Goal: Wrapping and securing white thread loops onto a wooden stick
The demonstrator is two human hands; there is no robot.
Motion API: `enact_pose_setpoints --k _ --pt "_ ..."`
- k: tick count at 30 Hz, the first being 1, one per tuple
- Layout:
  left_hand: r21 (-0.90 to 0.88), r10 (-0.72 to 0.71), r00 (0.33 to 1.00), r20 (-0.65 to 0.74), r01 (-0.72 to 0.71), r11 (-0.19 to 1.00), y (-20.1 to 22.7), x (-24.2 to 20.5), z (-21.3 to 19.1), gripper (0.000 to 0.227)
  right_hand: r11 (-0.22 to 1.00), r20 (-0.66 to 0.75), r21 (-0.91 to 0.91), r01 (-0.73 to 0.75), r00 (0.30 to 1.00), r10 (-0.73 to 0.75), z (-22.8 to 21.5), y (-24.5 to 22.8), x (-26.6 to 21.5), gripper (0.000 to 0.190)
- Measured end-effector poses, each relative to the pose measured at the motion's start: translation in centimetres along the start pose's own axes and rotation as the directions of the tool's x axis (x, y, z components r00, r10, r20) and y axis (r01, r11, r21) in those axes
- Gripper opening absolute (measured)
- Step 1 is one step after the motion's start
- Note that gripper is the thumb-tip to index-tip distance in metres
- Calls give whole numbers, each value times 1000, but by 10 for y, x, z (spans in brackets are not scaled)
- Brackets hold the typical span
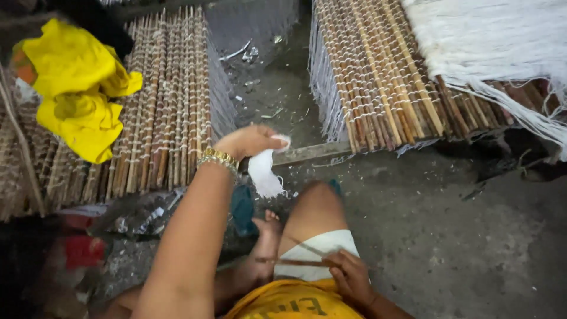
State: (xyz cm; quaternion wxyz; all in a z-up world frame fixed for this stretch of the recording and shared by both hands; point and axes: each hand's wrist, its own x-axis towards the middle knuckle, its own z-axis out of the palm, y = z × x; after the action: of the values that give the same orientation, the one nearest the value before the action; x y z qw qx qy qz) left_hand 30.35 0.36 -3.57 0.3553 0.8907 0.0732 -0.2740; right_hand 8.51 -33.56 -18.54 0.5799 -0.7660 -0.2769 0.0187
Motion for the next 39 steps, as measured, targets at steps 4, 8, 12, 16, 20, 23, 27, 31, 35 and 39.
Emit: enact_pose_setpoints --k 4,8,12,16,20,23,27,31,35,39 --pt "-521 115 956 -269 -245 817 -1 -18 9 36 993 5 8 -117 993 117 1 27 -13 23" --pt "-879 282 859 -426 -467 94 -7 -80 26 66 995 -121 -79 -63 991 54 -17 27 -2 26" --pt "-820 322 759 -566 -560 -121 -28 -153 57 59 940 -140 -339 -25 990 -24 -56 -43 45 35" --pt "-696 147 725 -673 -688 205 -41 -205 81 58 901 -98 -432 27 992 -76 -74 -84 66 38" --pt "-623 96 670 -737 -727 288 -48 -236 95 60 851 -78 -516 97 984 -159 -75 -117 72 33" --pt "-605 109 636 -764 -764 224 -54 -243 101 59 817 -29 -552 167 975 -219 -78 -121 72 32" --pt "-606 134 607 -783 -794 55 -60 -240 106 60 809 2 -568 151 983 -182 -86 -120 66 31" --pt "-581 148 581 -800 -812 52 -59 -239 108 41 777 15 -621 100 993 -115 -94 -127 66 34" --pt "-546 165 565 -809 -825 149 -59 -241 109 35 759 35 -642 111 993 -116 -96 -130 66 33" --pt "-477 126 551 -825 -798 369 -61 -248 104 27 743 69 -656 134 991 -118 -102 -128 65 35"
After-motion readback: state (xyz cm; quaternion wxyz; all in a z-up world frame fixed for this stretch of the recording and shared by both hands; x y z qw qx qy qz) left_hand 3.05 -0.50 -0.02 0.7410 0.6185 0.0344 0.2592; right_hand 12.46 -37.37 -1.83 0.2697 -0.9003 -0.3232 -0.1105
